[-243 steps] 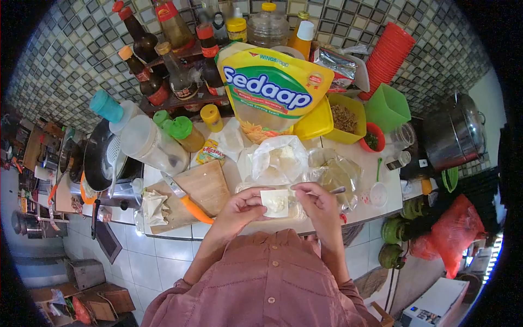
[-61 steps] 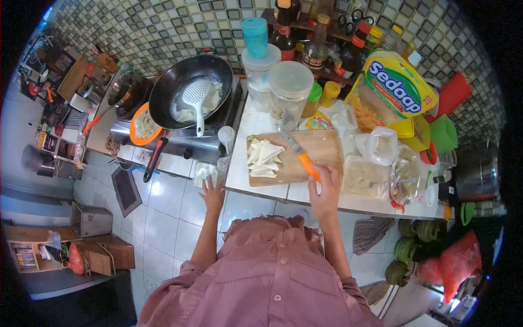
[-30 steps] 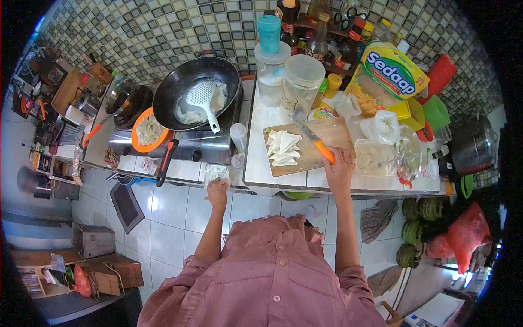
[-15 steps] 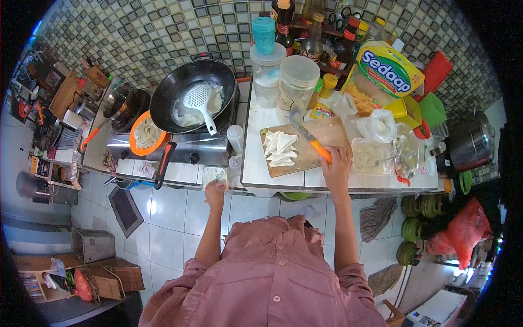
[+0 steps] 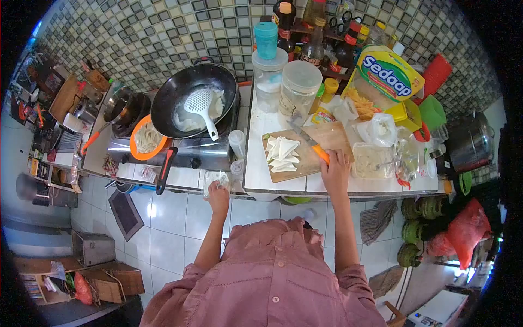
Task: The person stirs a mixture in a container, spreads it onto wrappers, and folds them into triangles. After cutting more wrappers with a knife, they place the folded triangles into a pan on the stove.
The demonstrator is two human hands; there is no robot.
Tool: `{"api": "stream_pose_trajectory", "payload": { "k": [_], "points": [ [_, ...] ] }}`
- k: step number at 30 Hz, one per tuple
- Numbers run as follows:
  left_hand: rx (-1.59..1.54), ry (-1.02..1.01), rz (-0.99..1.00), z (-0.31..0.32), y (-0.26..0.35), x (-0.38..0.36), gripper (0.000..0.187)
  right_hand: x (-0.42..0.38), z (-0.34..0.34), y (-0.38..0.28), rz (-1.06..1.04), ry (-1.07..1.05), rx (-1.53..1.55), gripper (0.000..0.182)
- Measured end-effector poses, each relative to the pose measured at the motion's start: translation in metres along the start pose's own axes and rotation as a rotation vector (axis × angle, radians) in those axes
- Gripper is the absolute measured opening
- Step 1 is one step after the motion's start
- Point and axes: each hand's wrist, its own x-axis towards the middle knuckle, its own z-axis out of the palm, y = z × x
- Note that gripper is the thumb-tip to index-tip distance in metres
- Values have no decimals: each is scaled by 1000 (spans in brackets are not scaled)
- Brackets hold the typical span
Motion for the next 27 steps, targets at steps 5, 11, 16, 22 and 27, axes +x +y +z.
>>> {"api": "stream_pose_trajectory", "payload": {
  "k": [5, 11, 16, 22, 27],
  "points": [
    [-213, 88, 66, -11, 1, 4, 13, 2, 0, 4, 41, -34, -8, 26],
    [-520, 112, 85, -76, 34, 2, 12, -1, -28, 8, 156, -65, 328, 22],
    [-574, 159, 73, -190, 79, -5, 9, 3, -65, 23, 168, 6, 473, 23],
    [-668, 299, 162, -275, 145, -2, 10, 8, -94, 43, 280, 22, 591, 24],
    [-702, 385, 486, -287, 227, 16, 10, 11, -91, 60, 304, 25, 623, 24]
  ]
}}
